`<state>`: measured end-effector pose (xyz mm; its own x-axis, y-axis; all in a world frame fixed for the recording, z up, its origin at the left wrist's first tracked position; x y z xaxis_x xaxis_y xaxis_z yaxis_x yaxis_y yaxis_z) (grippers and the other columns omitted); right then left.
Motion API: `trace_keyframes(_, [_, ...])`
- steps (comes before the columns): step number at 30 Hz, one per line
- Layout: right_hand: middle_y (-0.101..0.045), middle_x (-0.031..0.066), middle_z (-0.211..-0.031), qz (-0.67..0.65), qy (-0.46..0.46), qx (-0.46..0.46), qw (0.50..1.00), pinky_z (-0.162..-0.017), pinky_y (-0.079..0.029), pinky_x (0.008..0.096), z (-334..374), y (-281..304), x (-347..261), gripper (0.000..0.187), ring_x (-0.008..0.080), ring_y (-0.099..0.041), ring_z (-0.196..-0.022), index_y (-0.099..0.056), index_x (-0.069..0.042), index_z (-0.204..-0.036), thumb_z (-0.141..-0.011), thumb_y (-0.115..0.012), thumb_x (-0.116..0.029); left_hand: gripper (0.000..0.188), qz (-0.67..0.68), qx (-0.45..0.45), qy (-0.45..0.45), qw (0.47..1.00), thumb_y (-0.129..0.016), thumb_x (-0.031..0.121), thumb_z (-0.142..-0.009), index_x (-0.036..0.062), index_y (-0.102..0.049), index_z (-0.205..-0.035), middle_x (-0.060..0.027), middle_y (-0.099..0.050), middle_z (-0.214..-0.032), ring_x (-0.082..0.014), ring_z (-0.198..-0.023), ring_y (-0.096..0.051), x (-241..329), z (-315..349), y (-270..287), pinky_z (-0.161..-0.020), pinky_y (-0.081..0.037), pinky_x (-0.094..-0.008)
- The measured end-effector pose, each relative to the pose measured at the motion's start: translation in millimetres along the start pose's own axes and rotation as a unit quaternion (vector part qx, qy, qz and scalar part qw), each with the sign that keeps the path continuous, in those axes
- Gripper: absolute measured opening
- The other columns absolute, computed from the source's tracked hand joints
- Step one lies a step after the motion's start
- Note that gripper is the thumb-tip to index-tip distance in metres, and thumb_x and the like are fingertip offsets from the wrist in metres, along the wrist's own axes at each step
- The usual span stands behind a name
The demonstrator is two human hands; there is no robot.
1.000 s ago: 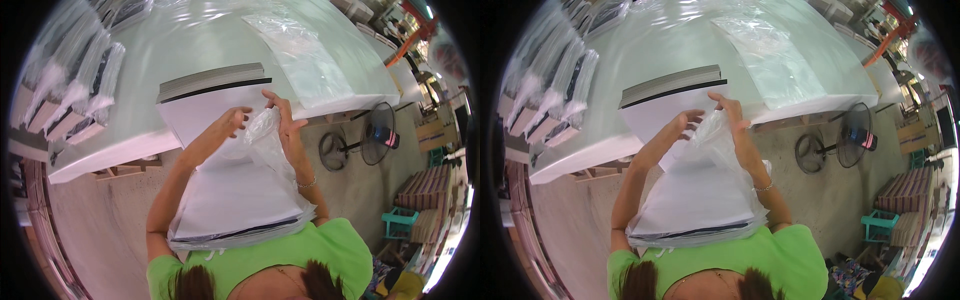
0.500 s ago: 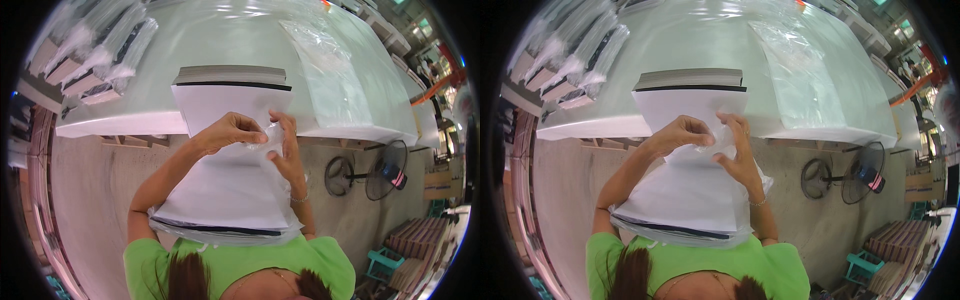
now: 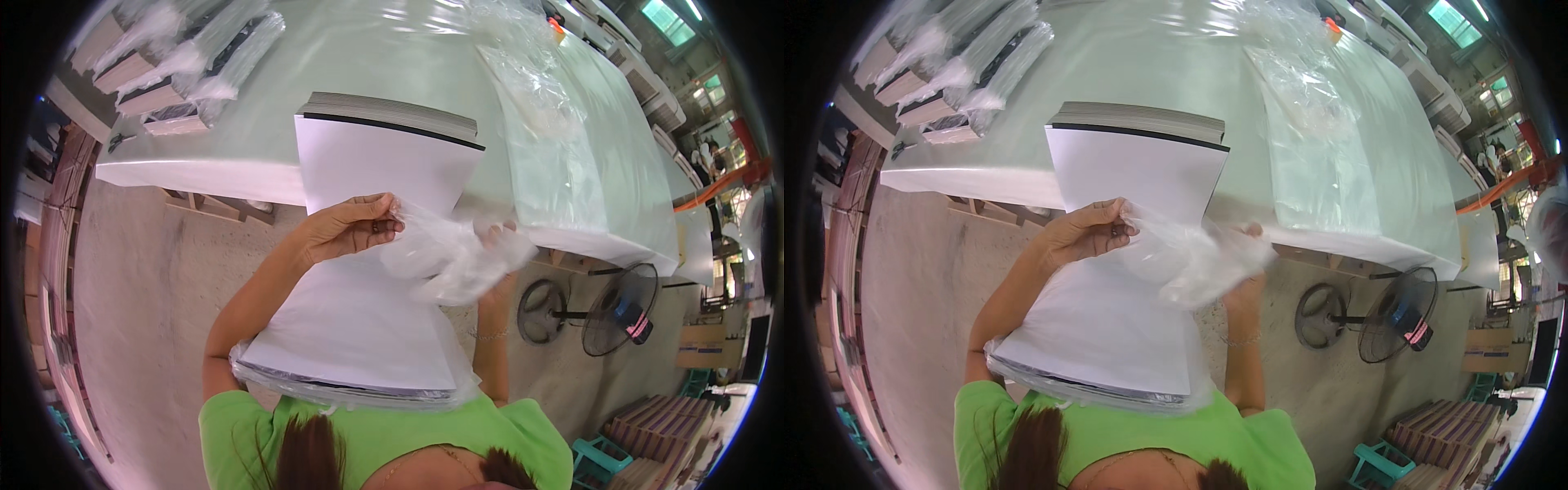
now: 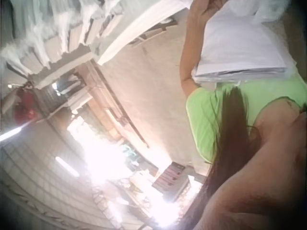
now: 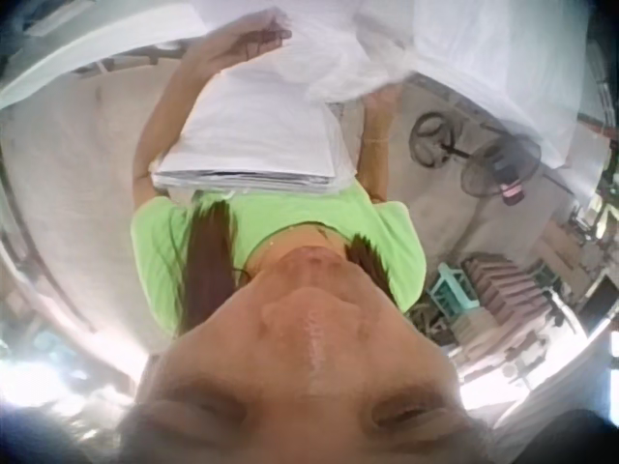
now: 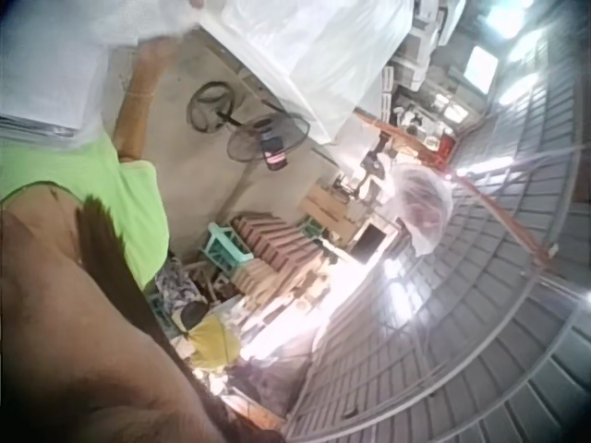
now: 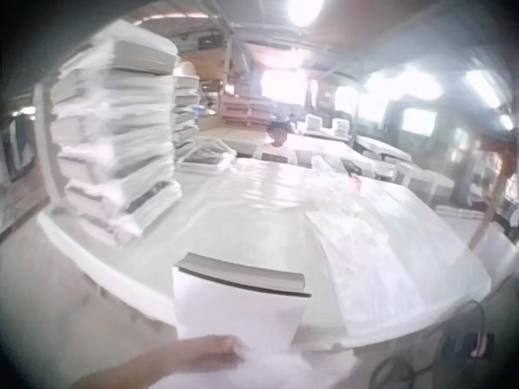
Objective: The person wraps individual dark flat rectangular items in clear plastic bags, pulling each bag over the item and then folding or smoothing it before placing the wrapped item on a stack.
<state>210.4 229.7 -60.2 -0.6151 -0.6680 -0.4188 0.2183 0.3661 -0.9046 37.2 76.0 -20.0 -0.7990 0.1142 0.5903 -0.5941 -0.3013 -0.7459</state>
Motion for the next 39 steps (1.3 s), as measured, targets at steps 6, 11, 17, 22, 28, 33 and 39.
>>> trace_keyframes(6, [-0.047, 0.0005, -0.082, 0.148, -0.023, 0.239, 0.960, -0.086, -0.041, 0.0327, 73, 113, -68, 0.012, 0.0143, -0.048, -0.081, -0.047, -0.010, -0.089, -0.088, -0.053, -0.020, 0.023, -0.080, 0.016, 0.007, 0.997, -0.061, 0.026, -0.085, 0.0054, -0.059, -0.094, -0.0044, -0.058, -0.094, -0.0131, -0.090, -0.056, -11, 10, 14, -0.085, -0.048, -0.0216])
trace_keyframes(11, [-0.049, 0.0012, -0.095, 0.210, -0.005, 0.157, 0.965, -0.089, -0.041, 0.0293, 103, 152, -99, 0.016, 0.0145, -0.049, -0.097, -0.049, -0.010, -0.102, -0.089, -0.053, -0.019, 0.021, 0.012, -0.079, -0.001, 0.997, -0.057, 0.025, -0.088, 0.0071, -0.057, -0.099, -0.0058, -0.058, -0.096, -0.0149, -0.092, -0.057, -27, -9, 20, -0.091, -0.046, -0.0285])
trace_keyframes(17, [-0.048, 0.0028, -0.091, 0.228, 0.180, 0.298, 0.909, -0.081, -0.043, 0.0312, 130, 212, -137, 0.032, 0.0167, -0.046, -0.091, -0.048, -0.006, -0.104, -0.087, -0.052, -0.034, 0.012, 0.162, -0.036, -0.101, 0.981, -0.051, 0.019, -0.092, 0.0082, -0.049, -0.094, 0.0041, -0.042, -0.068, -0.0072, -0.066, -0.047, 8, 5, 52, -0.063, -0.043, -0.0214])
trace_keyframes(22, [-0.045, 0.0023, -0.080, 0.309, 0.286, 0.408, 0.810, -0.069, -0.045, 0.0330, 215, 263, -249, 0.051, 0.0186, -0.046, -0.076, -0.047, -0.003, -0.103, -0.086, -0.051, -0.051, 0.018, -0.040, 0.050, -0.193, 0.979, -0.047, 0.027, -0.094, 0.0093, -0.050, -0.091, 0.0062, -0.037, -0.062, -0.0036, -0.049, -0.033, 39, 26, 50, -0.047, -0.029, -0.0178])
trace_keyframes(28, [-0.057, 0.0021, -0.080, 0.621, 0.302, 0.249, 0.679, -0.067, -0.048, 0.0240, 83, 28, -182, 0.021, 0.0102, -0.056, -0.073, -0.060, -0.001, -0.097, -0.084, -0.059, -0.018, 0.023, -0.285, 0.057, -0.223, 0.931, -0.045, 0.031, -0.094, 0.0084, -0.052, -0.094, 0.0087, -0.032, -0.059, -0.0002, -0.045, -0.024, 55, 38, 1, -0.042, -0.020, -0.0165])
trace_keyframes(33, [-0.058, 0.0121, -0.109, 0.750, 0.060, -0.233, 0.617, -0.080, -0.047, 0.0346, 17, -150, 36, 0.054, 0.0274, -0.059, -0.094, -0.054, -0.004, -0.110, -0.062, -0.076, -0.018, 0.023, -0.413, -0.044, -0.217, 0.883, -0.045, 0.030, -0.094, 0.0084, -0.053, -0.096, 0.0093, -0.034, -0.058, 0.0012, -0.044, -0.024, 49, 36, -42, -0.041, -0.019, -0.0161])
trace_keyframes(39, [-0.061, 0.0150, -0.084, 0.801, -0.086, -0.429, 0.409, -0.068, -0.046, 0.0408, 9, -36, 125, 0.041, 0.0338, -0.058, -0.077, -0.059, -0.004, -0.092, -0.068, -0.072, -0.035, 0.022, -0.388, -0.049, -0.237, 0.889, -0.046, 0.030, -0.094, 0.0095, -0.055, -0.094, 0.0098, -0.036, -0.061, 0.0019, -0.046, -0.026, 61, 38, -50, -0.041, -0.020, -0.0151])
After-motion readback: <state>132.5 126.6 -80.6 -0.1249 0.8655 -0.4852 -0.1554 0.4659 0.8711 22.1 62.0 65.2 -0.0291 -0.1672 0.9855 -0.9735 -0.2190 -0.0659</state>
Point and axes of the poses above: each hand's wrist, its own z-axis away from the middle knuckle, its own y-axis out of the back of the hand, x = y × z, the point moved 4 cm from there along -z, towards the middle knuckle
